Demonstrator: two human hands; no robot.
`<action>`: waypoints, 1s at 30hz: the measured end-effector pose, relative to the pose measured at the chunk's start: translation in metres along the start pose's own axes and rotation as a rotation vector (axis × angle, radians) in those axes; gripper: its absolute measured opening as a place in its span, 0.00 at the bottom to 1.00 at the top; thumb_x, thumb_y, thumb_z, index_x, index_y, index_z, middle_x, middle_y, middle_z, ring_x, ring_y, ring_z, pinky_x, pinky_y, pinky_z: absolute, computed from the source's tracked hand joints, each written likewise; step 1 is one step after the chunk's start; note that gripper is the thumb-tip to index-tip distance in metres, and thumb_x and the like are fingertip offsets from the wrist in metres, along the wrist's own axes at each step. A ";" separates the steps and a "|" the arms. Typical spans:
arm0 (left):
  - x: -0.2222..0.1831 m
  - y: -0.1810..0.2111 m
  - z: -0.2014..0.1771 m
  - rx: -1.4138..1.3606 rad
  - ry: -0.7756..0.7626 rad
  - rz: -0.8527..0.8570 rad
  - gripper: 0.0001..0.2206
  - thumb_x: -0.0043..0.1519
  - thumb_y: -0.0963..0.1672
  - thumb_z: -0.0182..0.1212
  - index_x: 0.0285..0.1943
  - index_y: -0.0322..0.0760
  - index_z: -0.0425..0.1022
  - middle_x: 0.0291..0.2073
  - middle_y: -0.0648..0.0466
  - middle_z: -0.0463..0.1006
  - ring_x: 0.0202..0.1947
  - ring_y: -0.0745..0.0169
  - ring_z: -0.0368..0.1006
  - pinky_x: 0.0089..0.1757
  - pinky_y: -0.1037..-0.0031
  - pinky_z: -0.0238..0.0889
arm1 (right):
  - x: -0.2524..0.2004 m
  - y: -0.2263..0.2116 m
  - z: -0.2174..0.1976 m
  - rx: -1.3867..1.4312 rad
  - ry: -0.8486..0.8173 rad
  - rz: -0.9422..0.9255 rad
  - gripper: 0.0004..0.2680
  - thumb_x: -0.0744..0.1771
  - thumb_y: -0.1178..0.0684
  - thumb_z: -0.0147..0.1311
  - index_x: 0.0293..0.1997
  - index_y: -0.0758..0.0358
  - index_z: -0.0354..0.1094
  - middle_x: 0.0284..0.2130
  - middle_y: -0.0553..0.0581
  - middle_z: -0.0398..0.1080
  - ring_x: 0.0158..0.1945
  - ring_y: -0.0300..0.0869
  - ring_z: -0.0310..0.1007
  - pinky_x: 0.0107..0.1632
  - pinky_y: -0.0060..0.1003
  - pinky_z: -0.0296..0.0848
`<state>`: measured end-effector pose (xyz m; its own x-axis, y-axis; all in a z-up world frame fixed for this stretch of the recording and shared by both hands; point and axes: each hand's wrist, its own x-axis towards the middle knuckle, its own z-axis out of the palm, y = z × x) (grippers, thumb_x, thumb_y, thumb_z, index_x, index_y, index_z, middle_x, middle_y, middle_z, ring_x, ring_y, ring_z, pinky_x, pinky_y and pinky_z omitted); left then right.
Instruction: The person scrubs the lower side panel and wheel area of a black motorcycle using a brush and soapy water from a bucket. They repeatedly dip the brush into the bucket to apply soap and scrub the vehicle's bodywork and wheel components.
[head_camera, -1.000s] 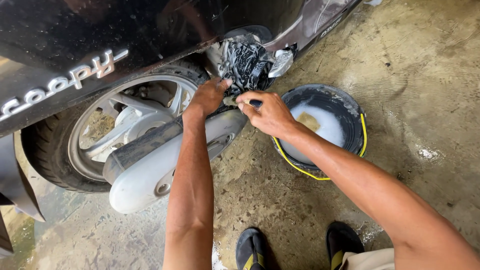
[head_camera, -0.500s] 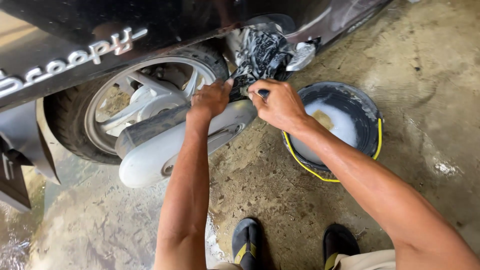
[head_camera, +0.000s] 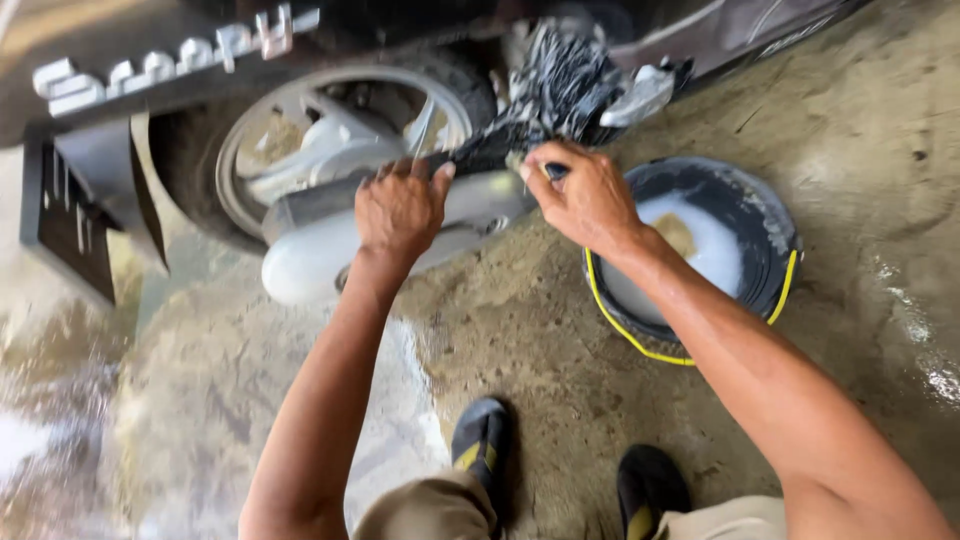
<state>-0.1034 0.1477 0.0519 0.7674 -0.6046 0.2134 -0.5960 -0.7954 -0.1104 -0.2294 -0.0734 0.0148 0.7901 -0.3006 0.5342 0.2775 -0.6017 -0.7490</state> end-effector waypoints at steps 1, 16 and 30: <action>-0.004 0.003 -0.004 0.061 0.109 0.064 0.23 0.72 0.56 0.44 0.45 0.38 0.80 0.38 0.44 0.83 0.44 0.41 0.81 0.48 0.53 0.69 | -0.001 0.009 0.004 0.020 0.028 -0.056 0.03 0.67 0.55 0.59 0.41 0.59 0.76 0.33 0.67 0.77 0.39 0.60 0.79 0.40 0.49 0.77; -0.053 0.000 -0.018 0.263 0.341 0.026 0.20 0.70 0.52 0.48 0.57 0.32 0.75 0.45 0.44 0.78 0.44 0.48 0.73 0.55 0.55 0.60 | 0.009 0.015 -0.012 -0.007 -0.001 -0.081 0.12 0.73 0.53 0.51 0.31 0.65 0.70 0.19 0.50 0.69 0.14 0.35 0.56 0.16 0.30 0.54; -0.043 -0.016 0.001 0.291 0.237 -0.028 0.23 0.71 0.52 0.38 0.62 0.38 0.76 0.49 0.48 0.81 0.51 0.52 0.74 0.59 0.53 0.49 | -0.013 -0.002 0.014 0.383 0.028 0.162 0.07 0.70 0.51 0.52 0.41 0.63 0.74 0.24 0.63 0.75 0.25 0.41 0.74 0.31 0.35 0.79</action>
<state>-0.1263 0.1862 0.0436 0.6861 -0.5829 0.4353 -0.4572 -0.8109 -0.3652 -0.2323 -0.0584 0.0041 0.8267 -0.3917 0.4039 0.3382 -0.2278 -0.9131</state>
